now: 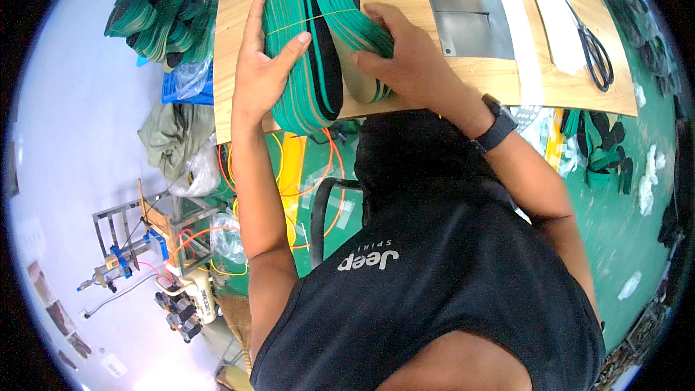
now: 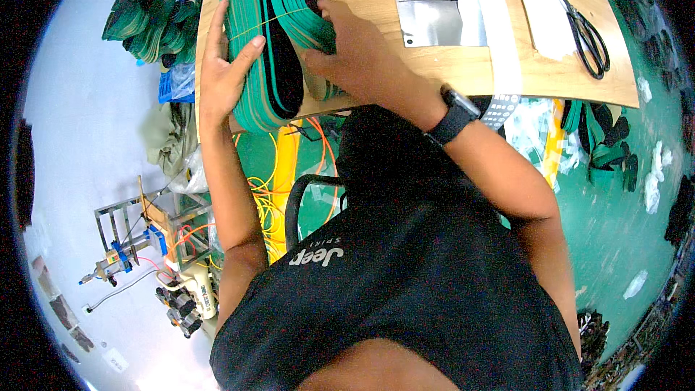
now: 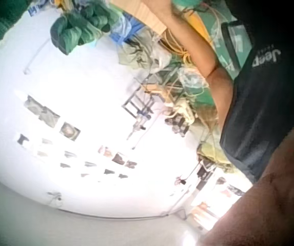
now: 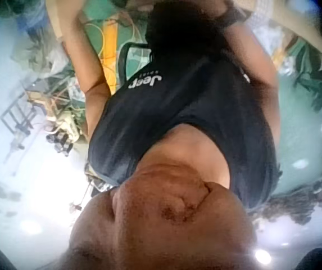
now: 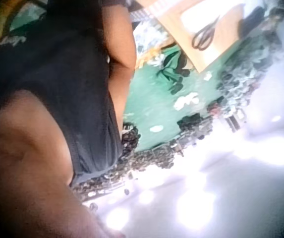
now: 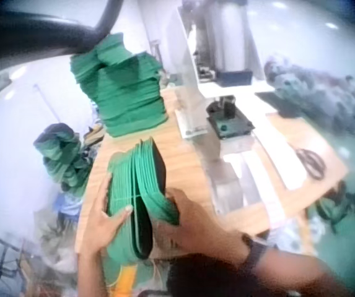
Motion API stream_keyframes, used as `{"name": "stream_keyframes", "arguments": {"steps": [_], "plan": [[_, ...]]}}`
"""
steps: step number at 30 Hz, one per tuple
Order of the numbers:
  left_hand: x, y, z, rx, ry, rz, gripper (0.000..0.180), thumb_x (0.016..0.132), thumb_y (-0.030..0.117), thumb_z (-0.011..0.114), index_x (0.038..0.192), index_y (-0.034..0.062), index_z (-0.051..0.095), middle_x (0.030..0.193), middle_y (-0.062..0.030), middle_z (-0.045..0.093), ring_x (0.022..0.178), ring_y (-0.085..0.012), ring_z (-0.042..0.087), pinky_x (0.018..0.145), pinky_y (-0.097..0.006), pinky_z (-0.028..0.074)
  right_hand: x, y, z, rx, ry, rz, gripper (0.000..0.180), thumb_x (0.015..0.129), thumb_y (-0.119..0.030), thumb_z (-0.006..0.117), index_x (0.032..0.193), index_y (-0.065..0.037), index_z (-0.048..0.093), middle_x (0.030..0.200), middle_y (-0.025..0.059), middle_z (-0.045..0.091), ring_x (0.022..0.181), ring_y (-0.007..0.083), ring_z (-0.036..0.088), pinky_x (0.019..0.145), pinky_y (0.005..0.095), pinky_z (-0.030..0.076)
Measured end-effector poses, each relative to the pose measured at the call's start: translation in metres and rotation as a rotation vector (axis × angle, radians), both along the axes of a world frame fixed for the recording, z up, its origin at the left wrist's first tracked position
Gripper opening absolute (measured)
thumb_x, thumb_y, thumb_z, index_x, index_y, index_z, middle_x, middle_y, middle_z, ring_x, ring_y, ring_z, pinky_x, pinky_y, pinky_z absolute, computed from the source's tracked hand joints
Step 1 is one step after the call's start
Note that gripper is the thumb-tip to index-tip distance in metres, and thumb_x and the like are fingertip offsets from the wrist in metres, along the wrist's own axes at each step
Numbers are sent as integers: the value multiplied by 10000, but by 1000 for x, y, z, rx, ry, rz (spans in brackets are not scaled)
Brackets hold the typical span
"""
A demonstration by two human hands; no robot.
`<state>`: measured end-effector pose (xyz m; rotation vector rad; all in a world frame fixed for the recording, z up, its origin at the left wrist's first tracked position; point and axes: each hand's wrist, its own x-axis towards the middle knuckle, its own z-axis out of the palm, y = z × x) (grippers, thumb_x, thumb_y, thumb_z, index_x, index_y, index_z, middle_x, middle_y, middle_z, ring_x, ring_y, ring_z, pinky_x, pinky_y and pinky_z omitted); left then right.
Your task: The person applies adhesive labels to shoe insoles using a guide on a workbench, trims the labels with scissors, and bundles finished insoles with a rubber band.
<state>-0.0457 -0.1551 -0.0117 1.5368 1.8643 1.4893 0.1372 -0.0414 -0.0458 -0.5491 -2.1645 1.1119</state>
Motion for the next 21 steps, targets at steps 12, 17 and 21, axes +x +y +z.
{"name": "stream_keyframes", "arguments": {"steps": [12, 17, 21], "plan": [[19, 7, 6, 1, -214, 64, 629, 829, 76, 678, 1376, -26, 385, 1313, -188, 475, 1167, -201, 486, 974, -316, 407, -16, -9, 22, 250, -93, -133, 860, 660, -545, 753, 1220, 37, 458, 1074, 270, 566, 969, 425, 571, 803, 449, 479], [4, 4, 12, -87, -128, 43, 648, 799, 82, 684, 1378, 4, 402, 1268, -161, 510, 1106, -177, 508, 932, -291, 424, -1, 25, 22, 348, -183, 25, 732, 676, -467, 736, 1089, 81, 482, 900, 276, 611, 842, 413, 624, 708, 428, 521], [3, 15, 18, -148, 118, 155, 643, 739, 126, 669, 1350, 71, 475, 1189, -133, 577, 1011, -145, 545, 871, -281, 453, -7, 29, 34, 543, -286, 20, 640, 663, -386, 727, 998, 111, 503, 769, 251, 628, 743, 385, 651, 625, 420, 537]]}}
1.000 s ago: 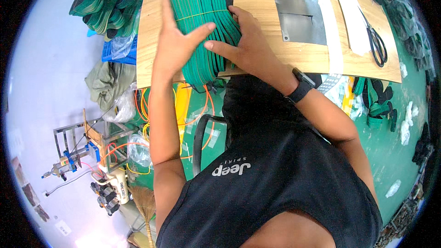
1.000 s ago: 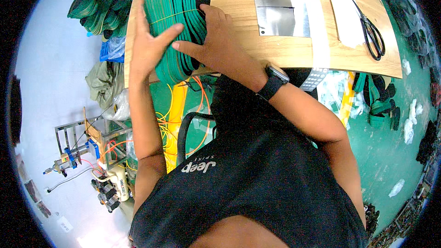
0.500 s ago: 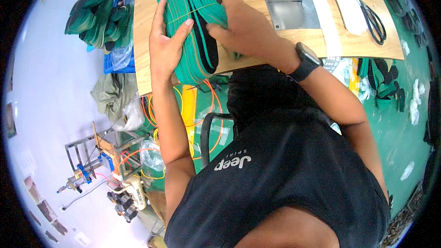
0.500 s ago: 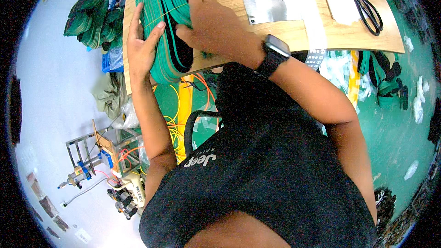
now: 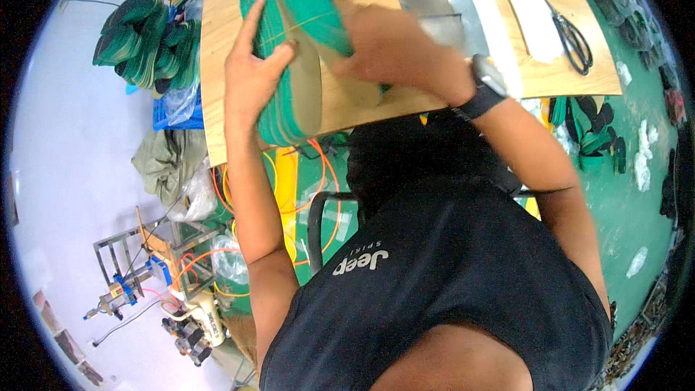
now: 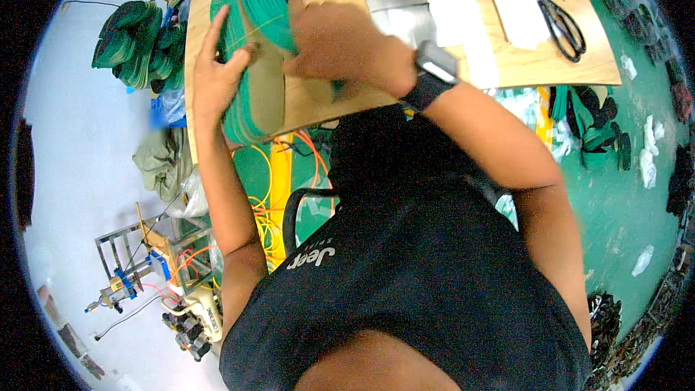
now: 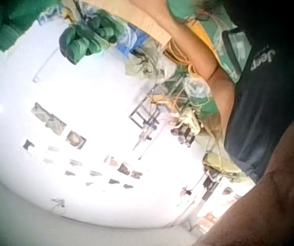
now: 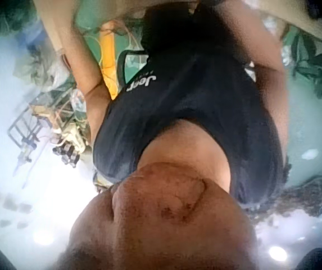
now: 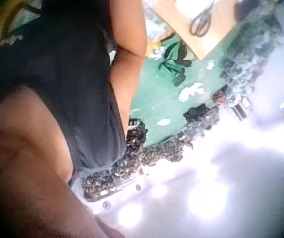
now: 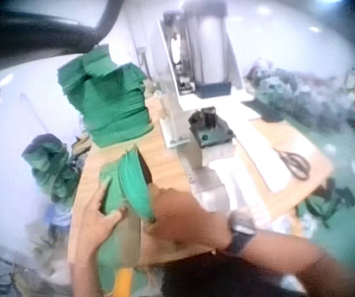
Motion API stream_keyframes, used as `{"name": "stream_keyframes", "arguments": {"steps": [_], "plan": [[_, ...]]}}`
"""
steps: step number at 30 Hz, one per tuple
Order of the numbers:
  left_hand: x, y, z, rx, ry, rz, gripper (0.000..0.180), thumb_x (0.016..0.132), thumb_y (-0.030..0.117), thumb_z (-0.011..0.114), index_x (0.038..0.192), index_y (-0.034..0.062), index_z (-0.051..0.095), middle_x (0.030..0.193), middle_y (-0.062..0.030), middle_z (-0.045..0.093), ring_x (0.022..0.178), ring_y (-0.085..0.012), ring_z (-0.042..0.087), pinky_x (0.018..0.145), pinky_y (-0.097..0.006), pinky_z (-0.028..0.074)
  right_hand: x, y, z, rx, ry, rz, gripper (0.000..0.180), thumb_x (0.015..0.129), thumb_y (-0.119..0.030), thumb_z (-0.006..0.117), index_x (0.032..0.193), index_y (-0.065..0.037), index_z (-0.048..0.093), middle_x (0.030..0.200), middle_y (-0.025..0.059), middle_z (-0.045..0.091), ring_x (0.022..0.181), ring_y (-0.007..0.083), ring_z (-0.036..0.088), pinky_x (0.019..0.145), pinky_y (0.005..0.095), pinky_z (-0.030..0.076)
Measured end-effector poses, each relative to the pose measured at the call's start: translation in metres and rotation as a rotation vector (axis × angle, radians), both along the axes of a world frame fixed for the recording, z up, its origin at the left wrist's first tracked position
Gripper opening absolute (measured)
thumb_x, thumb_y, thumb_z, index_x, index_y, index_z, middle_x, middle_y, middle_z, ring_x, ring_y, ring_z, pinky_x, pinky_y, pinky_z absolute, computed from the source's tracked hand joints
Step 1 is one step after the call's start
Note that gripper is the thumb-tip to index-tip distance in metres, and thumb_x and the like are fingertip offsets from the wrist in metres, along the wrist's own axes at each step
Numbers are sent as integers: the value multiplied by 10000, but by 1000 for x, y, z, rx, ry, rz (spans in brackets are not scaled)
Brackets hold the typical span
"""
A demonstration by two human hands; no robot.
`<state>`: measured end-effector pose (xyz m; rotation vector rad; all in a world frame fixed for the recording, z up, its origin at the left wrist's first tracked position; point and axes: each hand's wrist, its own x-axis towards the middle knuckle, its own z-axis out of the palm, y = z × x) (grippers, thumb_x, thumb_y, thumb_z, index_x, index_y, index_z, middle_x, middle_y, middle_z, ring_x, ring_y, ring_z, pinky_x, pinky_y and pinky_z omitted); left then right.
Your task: The person applies adhesive labels to shoe insoles using a guide on a workbench, trims the labels with scissors, and bundles finished insoles with a rubber band.
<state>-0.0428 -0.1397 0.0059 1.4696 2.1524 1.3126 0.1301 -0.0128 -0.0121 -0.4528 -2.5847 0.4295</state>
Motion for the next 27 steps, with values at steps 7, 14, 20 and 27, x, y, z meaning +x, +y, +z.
{"name": "stream_keyframes", "arguments": {"steps": [7, 14, 20, 27], "plan": [[-92, 57, -26, 123, -75, 107, 527, 757, 106, 610, 1281, 79, 567, 1067, -82, 641, 807, -107, 564, 729, -240, 466, -3, 12, 20, -125, -5, 112, 491, 723, -280, 691, 995, 69, 478, 813, 240, 605, 738, 404, 615, 638, 458, 498], [-159, 58, -4, -179, 128, 200, 545, 769, 207, 653, 1279, 43, 551, 1290, -196, 528, 1096, -242, 556, 942, -345, 422, 77, 14, 61, -70, -341, 39, 489, 738, -237, 689, 1092, 37, 491, 870, 204, 579, 819, 386, 587, 703, 430, 482], [30, 43, 62, 12, 718, -523, 740, 676, 174, 751, 1354, 129, 458, 1311, -155, 472, 1205, -343, 440, 1013, -399, 348, 105, 25, 19, -104, -196, -23, 524, 740, -250, 697, 1138, 20, 491, 889, 184, 564, 851, 376, 574, 730, 431, 470], [59, 32, 48, -101, 785, -478, 681, 558, 67, 763, 1207, 104, 562, 1047, -116, 515, 1008, -314, 487, 891, -415, 396, 110, 22, 47, -772, -65, 92, 620, 848, -376, 668, 1258, 49, 479, 1126, 148, 608, 991, 226, 598, 832, 316, 469]]}}
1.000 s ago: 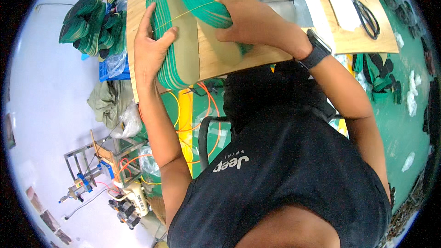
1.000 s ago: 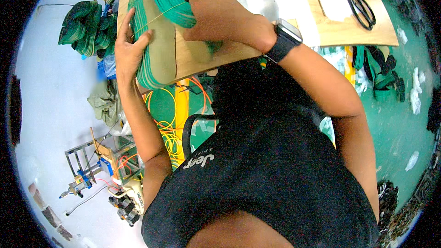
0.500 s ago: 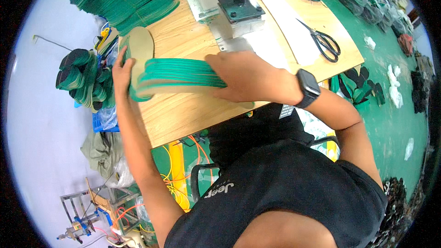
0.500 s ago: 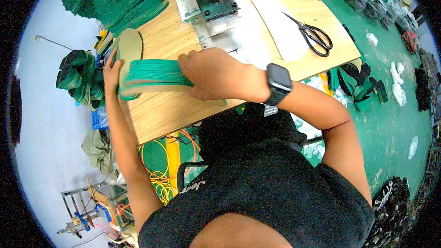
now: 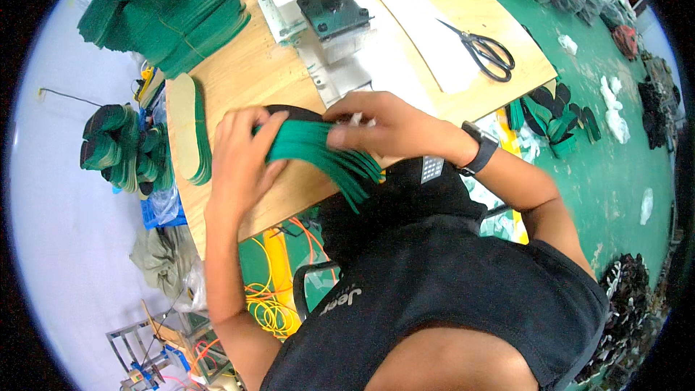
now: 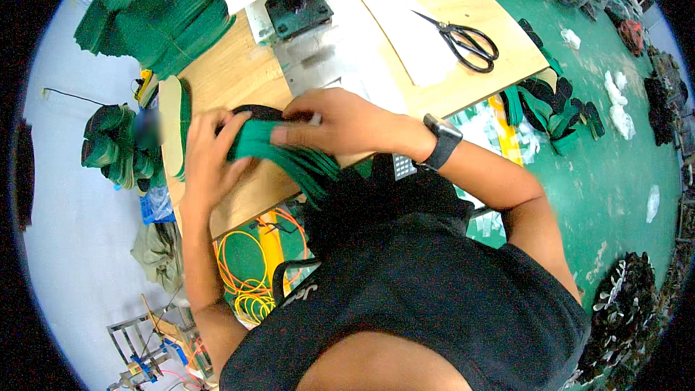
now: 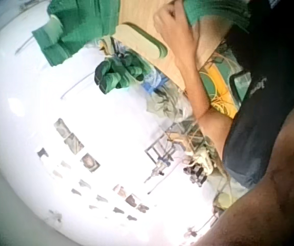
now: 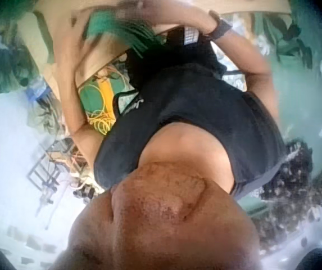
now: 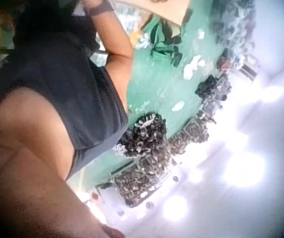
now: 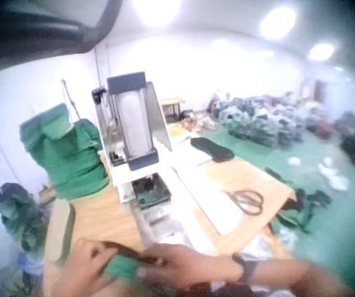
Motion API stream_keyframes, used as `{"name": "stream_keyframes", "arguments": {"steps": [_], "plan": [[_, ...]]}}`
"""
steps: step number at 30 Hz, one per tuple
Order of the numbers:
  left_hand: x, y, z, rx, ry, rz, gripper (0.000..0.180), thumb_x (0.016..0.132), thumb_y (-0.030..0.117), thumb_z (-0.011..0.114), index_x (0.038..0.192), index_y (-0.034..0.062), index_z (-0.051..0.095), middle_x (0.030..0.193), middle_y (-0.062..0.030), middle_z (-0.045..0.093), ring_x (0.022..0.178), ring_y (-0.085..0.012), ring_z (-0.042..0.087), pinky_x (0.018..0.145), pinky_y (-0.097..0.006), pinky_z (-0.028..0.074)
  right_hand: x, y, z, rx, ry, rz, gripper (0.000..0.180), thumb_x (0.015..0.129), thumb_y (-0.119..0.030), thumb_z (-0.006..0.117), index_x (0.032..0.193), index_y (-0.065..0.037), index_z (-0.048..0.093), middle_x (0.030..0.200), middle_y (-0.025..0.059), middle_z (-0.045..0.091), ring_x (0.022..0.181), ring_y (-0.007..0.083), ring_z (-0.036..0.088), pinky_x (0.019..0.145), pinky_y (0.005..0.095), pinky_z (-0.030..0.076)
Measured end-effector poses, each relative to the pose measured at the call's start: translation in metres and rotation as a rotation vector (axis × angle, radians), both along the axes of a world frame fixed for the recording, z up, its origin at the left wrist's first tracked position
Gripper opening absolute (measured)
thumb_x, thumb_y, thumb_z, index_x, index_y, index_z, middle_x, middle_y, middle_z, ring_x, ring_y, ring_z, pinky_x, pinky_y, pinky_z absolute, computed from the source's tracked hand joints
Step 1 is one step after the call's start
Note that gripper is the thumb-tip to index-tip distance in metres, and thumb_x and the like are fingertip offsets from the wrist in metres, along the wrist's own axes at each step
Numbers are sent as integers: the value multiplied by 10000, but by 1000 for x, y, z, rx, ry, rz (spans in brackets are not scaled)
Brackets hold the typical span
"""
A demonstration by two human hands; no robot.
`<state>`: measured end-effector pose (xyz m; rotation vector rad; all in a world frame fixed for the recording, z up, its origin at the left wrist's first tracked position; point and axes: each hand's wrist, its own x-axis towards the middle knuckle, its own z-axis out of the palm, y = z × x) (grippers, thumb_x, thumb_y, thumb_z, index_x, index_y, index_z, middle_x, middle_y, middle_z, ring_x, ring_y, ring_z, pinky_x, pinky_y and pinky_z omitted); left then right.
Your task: The person applies adhesive labels to shoe insoles using a guide on a workbench, trims the labels with scissors, and bundles finished insoles with a rubber band.
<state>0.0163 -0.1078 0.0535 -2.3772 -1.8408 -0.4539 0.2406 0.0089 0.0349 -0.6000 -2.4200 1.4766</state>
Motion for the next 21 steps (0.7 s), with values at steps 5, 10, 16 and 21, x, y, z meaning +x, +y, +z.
{"name": "stream_keyframes", "arguments": {"steps": [5, 10, 16, 21], "plan": [[10, -23, -9, 497, 73, 103, 637, 562, 142, 778, 1175, 95, 612, 996, -93, 515, 972, -276, 470, 866, -392, 370, -20, 12, -15, -663, 259, 297, 563, 837, -375, 697, 1181, 40, 535, 1058, 57, 623, 937, 87, 539, 779, 254, 465], [1, -33, 5, 145, -93, 20, 849, 504, 283, 852, 1270, 99, 536, 1227, -148, 502, 1152, -353, 447, 999, -449, 333, -28, 28, -14, 490, 89, 292, 684, 637, -223, 820, 1199, -10, 494, 1079, 176, 584, 991, 319, 574, 826, 363, 454], [-15, 8, 2, -111, 82, -111, 929, 537, 247, 822, 1368, 109, 431, 1347, -177, 463, 1252, -343, 425, 1042, -449, 326, -2, 16, -23, 1013, 94, 253, 787, 648, -293, 789, 1290, -15, 427, 1103, 141, 522, 994, 314, 520, 849, 371, 416], [-15, 1, -3, -341, -244, 18, 866, 584, 174, 799, 1363, 90, 432, 1255, -169, 549, 1154, -349, 514, 991, -396, 394, 4, 17, -40, 836, 210, 101, 806, 696, -385, 748, 1290, 38, 406, 1086, 179, 534, 997, 344, 522, 849, 403, 421]]}}
